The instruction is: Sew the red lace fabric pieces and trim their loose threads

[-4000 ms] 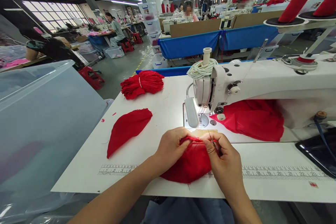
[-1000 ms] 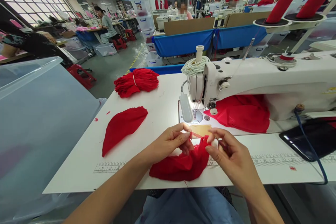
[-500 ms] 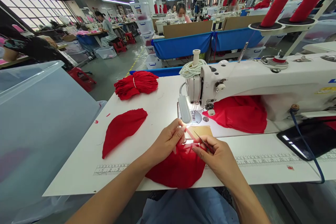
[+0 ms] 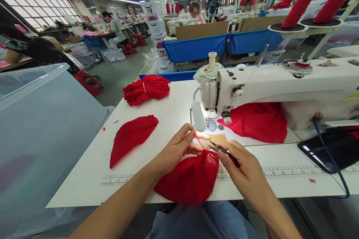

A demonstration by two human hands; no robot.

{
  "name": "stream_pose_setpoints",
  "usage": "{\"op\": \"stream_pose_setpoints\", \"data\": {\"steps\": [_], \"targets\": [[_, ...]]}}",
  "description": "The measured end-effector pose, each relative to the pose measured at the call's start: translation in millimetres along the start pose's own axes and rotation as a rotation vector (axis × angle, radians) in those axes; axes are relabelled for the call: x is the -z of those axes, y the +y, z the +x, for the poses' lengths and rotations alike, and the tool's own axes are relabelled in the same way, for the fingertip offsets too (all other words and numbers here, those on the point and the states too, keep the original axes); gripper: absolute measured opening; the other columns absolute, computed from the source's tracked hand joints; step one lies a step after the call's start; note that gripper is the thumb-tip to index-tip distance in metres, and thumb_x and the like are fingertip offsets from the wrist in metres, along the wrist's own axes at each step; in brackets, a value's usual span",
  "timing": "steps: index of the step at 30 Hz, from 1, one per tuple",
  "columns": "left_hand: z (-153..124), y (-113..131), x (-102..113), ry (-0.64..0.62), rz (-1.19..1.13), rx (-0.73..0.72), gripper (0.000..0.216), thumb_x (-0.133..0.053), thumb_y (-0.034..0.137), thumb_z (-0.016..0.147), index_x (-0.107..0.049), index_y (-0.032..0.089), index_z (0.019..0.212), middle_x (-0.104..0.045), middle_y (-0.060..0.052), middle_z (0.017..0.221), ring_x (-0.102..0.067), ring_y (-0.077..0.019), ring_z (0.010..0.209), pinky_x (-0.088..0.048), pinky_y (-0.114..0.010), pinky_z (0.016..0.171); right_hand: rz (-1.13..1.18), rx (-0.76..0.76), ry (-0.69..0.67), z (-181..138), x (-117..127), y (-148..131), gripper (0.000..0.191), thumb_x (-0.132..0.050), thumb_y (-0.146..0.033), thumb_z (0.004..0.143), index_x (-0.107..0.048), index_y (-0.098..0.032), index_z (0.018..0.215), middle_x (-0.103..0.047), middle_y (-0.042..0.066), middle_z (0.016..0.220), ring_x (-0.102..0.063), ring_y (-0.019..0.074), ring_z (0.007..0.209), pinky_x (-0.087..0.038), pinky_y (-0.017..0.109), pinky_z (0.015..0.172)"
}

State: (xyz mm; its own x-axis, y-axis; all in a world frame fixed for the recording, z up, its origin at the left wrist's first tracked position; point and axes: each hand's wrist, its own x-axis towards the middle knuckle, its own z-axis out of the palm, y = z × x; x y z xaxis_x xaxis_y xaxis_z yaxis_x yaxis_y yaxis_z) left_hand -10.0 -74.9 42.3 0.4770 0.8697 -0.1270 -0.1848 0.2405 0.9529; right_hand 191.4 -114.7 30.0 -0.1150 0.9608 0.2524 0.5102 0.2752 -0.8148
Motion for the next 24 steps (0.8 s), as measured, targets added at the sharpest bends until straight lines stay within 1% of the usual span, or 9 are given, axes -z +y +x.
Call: {"op": "stream_pose_setpoints", "data": {"steps": [2,5,8,10,16,19,21,23,24], "targets": [[-2,2,0,-0.031,0.03,-0.006,0.037,-0.051,0.059,0.09,-0.041,0.023,0.087,-0.065,0.0,0.111,-0.066,-0.0081,0.073,-0.05,-0.026,0.083,0.003,-0.008,-0.076,6,6,1,0.031,-0.055,-0.05,0.09,-0.074,-0.027,0.096,-0.073,0.004,0.09,-0.068,0.0231,0.088,-0.053,0.028,0.067],[-3,4,0,-0.053,0.073,-0.009,0.036,-0.049,0.058,0.091,-0.043,0.023,0.089,-0.061,-0.001,0.121,-0.067,-0.0093,0.076,-0.051,-0.029,0.085,0.015,-0.01,-0.198,13,11,0,0.032,-0.056,-0.05,0.089,-0.076,-0.026,0.096,-0.074,0.004,0.087,-0.068,0.0226,0.081,-0.053,0.03,0.067],[-3,5,-1,-0.066,0.096,-0.01,0.037,-0.049,0.059,0.09,-0.043,0.023,0.091,-0.06,-0.003,0.124,-0.068,-0.0105,0.077,-0.052,-0.03,0.084,-0.021,0.001,-0.283,17,10,-1,0.033,-0.055,-0.051,0.089,-0.076,-0.026,0.092,-0.073,0.004,0.083,-0.067,0.0222,0.077,-0.052,0.03,0.066],[-3,5,0,-0.074,0.11,-0.007,0.038,-0.049,0.06,0.09,-0.044,0.023,0.091,-0.061,-0.003,0.123,-0.068,-0.0105,0.076,-0.053,-0.029,0.083,-0.047,0.001,-0.305,18,8,-1,0.033,-0.055,-0.051,0.09,-0.077,-0.026,0.091,-0.073,0.004,0.081,-0.066,0.0216,0.075,-0.052,0.03,0.064],[-3,4,-1,-0.068,0.113,0.007,0.042,-0.051,0.063,0.087,-0.043,0.023,0.089,-0.063,-0.003,0.117,-0.065,-0.0088,0.068,-0.053,-0.027,0.076,-0.044,0.01,-0.307,16,5,1,0.033,-0.056,-0.05,0.089,-0.078,-0.025,0.087,-0.072,0.004,0.077,-0.064,0.0204,0.071,-0.05,0.028,0.06],[-2,2,-2,-0.064,0.081,0.018,0.041,-0.054,0.063,0.086,-0.043,0.023,0.089,-0.063,-0.002,0.112,-0.065,-0.0088,0.064,-0.053,-0.028,0.073,0.028,0.016,-0.32,15,6,1,0.034,-0.055,-0.05,0.09,-0.078,-0.024,0.082,-0.071,0.003,0.074,-0.064,0.0198,0.068,-0.05,0.028,0.061],[0,1,0,-0.052,0.042,0.018,0.041,-0.055,0.062,0.086,-0.043,0.023,0.088,-0.063,-0.001,0.107,-0.067,-0.0106,0.066,-0.053,-0.029,0.073,0.095,0.01,-0.281,14,7,2,0.031,-0.058,-0.049,0.088,-0.077,-0.025,0.084,-0.072,0.003,0.078,-0.065,0.02,0.071,-0.051,0.028,0.062],[3,-1,4,0.017,-0.003,-0.013,0.039,-0.053,0.06,0.088,-0.042,0.023,0.088,-0.062,0.0,0.103,-0.069,-0.0122,0.069,-0.052,-0.028,0.074,0.143,-0.02,-0.198,12,8,6,0.029,-0.06,-0.05,0.086,-0.077,-0.027,0.089,-0.074,0.004,0.086,-0.066,0.0203,0.076,-0.052,0.027,0.064],[6,-2,7,0.083,-0.019,-0.034,0.036,-0.049,0.058,0.09,-0.041,0.023,0.088,-0.061,0.0,0.101,-0.069,-0.0127,0.07,-0.051,-0.029,0.075,0.157,-0.042,-0.161,11,8,10,0.03,-0.061,-0.051,0.085,-0.076,-0.027,0.091,-0.074,0.004,0.088,-0.066,0.0205,0.077,-0.052,0.027,0.063]]}}
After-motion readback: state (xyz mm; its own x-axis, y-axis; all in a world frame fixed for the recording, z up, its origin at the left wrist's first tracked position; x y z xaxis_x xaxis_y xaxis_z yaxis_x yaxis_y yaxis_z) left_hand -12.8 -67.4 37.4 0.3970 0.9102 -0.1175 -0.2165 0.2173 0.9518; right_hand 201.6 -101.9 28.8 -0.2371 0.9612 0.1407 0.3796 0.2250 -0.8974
